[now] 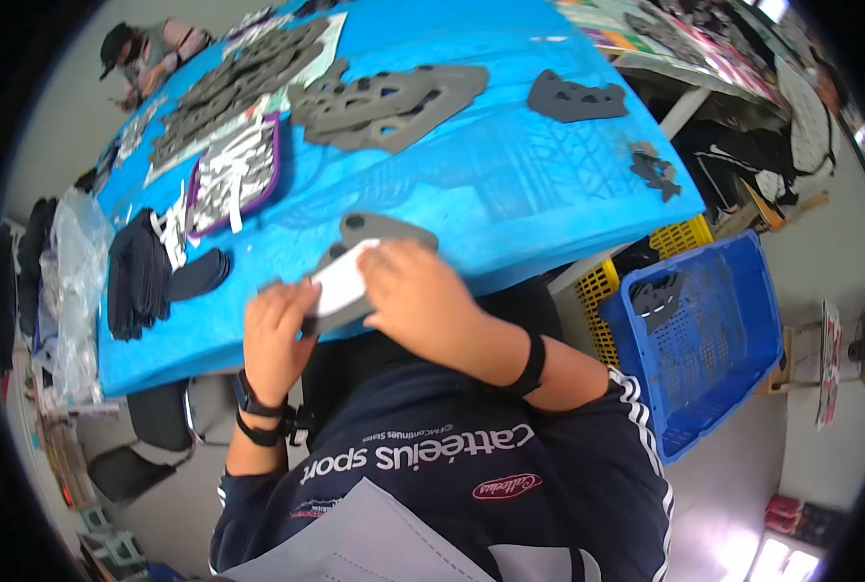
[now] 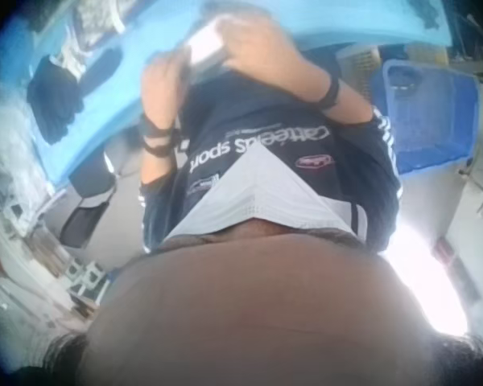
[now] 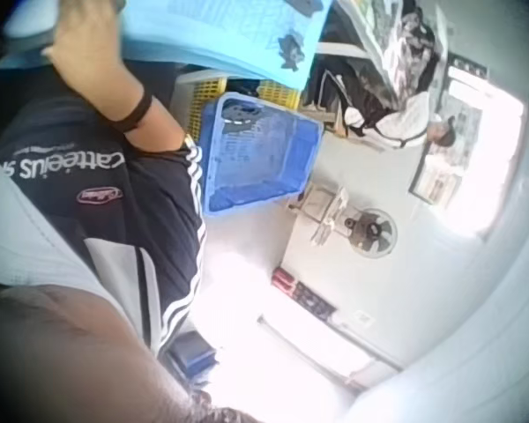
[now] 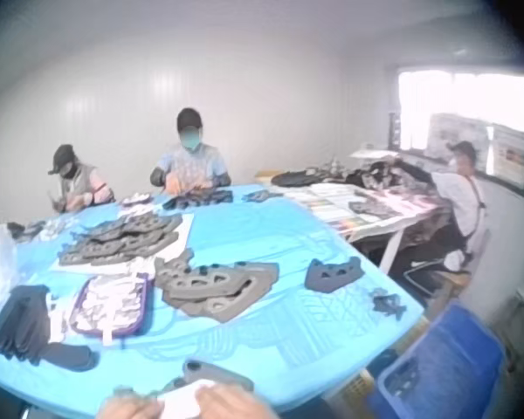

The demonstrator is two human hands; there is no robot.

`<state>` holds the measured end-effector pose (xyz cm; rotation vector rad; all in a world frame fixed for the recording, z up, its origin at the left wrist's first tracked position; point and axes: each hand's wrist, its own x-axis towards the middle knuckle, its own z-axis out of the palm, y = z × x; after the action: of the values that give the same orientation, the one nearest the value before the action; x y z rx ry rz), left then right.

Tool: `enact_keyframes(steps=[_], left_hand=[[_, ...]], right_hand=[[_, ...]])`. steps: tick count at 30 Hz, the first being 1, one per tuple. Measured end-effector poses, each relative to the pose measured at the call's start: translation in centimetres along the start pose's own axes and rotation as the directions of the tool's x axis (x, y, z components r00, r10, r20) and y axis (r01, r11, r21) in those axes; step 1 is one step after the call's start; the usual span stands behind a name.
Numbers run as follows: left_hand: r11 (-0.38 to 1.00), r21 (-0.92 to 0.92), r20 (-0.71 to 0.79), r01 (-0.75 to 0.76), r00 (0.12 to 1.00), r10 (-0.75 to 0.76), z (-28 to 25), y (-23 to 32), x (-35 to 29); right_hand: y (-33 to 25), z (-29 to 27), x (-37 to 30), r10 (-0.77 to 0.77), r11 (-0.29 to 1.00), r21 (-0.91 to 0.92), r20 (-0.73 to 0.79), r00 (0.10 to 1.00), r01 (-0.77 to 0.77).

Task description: The person is picking up black shoe upper components and applying small white adhesive strips to them on a blue worktable.

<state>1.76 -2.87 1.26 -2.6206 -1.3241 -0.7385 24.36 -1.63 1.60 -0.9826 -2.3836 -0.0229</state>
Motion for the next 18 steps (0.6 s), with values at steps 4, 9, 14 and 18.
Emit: enact_keyframes(steps=[4, 9, 14, 18], left_hand=[[0.985, -0.006, 0.030, -0.175, 0.984, 0.175, -4.5, 2.0, 0.4], [0.962, -0.267, -0.657, -0.062, 0.742, -0.135, -6.6, 4.5, 3.5], [0.163, -0.987, -0.041, 0.002, 0.964, -0.262, -3.2, 5.7, 6.6], [0.094, -0.974, 0.162, 0.207, 0.921, -0.353, -2.2, 6.4, 7.3]], right_hand=[[-1.2, -1.2, -0.3, -0.192, 0.980, 0.038, -0.076, 0.978, 0.195], [0.1, -6.6, 0.3, 0.421, 0.713, 0.701, -0.434, 0.796, 0.004], [-1.0, -5.3, 0.9, 0.712, -0.015, 0.894, -0.305, 0.633, 0.448], [0.2, -4.6, -0.3, 0.684, -0.006, 0.951, -0.222, 0.695, 0.310]])
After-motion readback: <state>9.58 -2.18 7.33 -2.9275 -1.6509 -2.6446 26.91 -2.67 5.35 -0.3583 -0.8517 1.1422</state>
